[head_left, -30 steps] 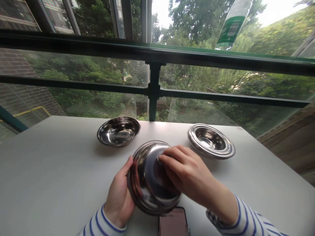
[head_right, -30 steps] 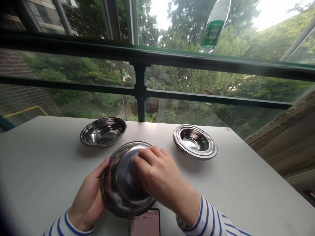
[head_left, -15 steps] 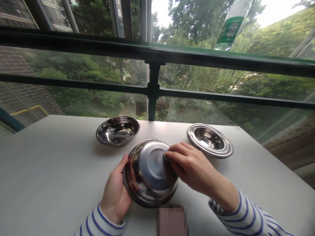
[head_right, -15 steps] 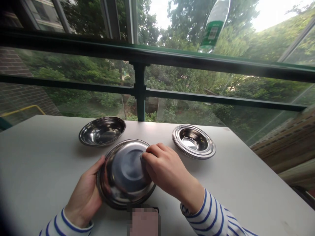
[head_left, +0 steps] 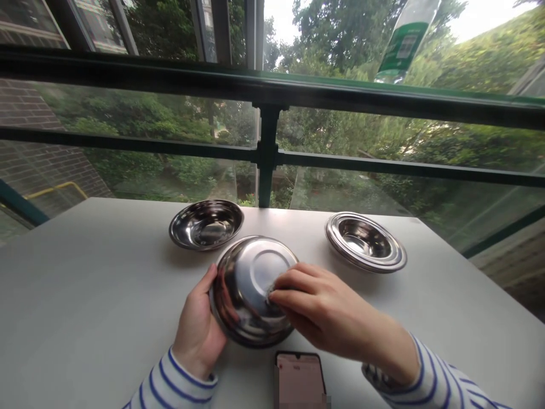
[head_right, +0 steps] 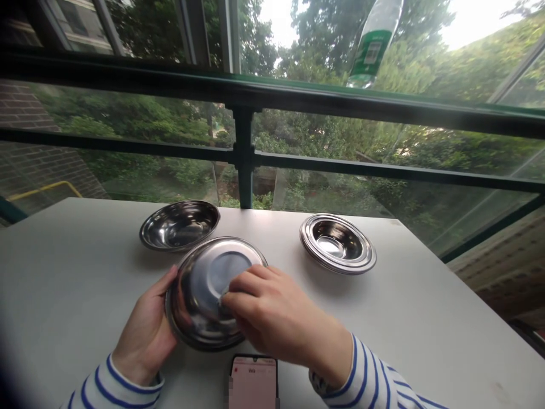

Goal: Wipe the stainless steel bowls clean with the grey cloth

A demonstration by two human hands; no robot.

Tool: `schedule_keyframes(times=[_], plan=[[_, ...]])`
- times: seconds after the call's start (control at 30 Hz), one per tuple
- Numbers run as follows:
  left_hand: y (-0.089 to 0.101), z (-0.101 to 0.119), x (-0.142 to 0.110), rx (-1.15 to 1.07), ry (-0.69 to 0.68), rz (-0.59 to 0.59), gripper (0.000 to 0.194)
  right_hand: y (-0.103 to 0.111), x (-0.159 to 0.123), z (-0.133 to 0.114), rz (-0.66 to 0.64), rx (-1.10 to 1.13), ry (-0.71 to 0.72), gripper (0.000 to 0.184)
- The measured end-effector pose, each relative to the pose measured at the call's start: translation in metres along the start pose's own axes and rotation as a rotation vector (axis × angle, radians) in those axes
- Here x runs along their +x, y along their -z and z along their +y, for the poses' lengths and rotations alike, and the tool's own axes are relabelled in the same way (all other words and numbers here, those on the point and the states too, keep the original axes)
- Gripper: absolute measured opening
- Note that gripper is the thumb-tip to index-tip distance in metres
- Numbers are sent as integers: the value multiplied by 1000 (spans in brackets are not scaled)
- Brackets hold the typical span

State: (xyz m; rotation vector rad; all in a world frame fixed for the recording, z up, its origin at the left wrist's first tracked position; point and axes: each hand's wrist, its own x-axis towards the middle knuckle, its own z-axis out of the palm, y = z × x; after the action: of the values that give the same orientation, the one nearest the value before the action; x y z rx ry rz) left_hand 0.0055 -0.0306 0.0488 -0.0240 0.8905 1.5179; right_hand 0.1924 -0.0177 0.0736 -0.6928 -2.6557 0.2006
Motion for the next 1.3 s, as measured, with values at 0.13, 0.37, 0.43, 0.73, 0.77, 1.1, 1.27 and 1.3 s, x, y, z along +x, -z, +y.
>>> schedule_keyframes(times=[0.13, 0.37, 0.43, 0.73, 0.77, 1.1, 1.27, 1.3], plan=[[-2, 0, -1, 12, -9, 5, 23, -6, 2, 0, 50, 6, -52, 22], [-2, -1, 0, -3, 12, -33, 24, -14, 4, -7, 74, 25, 83, 28], [-1, -1, 1, 1, 9, -33, 25, -13, 4, -6, 74, 40, 52, 31], [-1, -6, 0, -4, 36, -57, 25, -22, 2, -11, 52, -99, 121, 40], [-2, -7, -1, -14, 50, -57, 25, -22, 2, -12, 74, -109, 144, 37], [0, -14, -7, -25, 162, -199, 25, -20, 8, -24, 174, -213, 169, 34], [1, -15, -9, -32, 158, -206, 22, -17, 8, -21, 177, -275, 209, 34], [1, -16, -9, -21, 163, -227, 22, -14, 8, -17, 175, -279, 143, 36]])
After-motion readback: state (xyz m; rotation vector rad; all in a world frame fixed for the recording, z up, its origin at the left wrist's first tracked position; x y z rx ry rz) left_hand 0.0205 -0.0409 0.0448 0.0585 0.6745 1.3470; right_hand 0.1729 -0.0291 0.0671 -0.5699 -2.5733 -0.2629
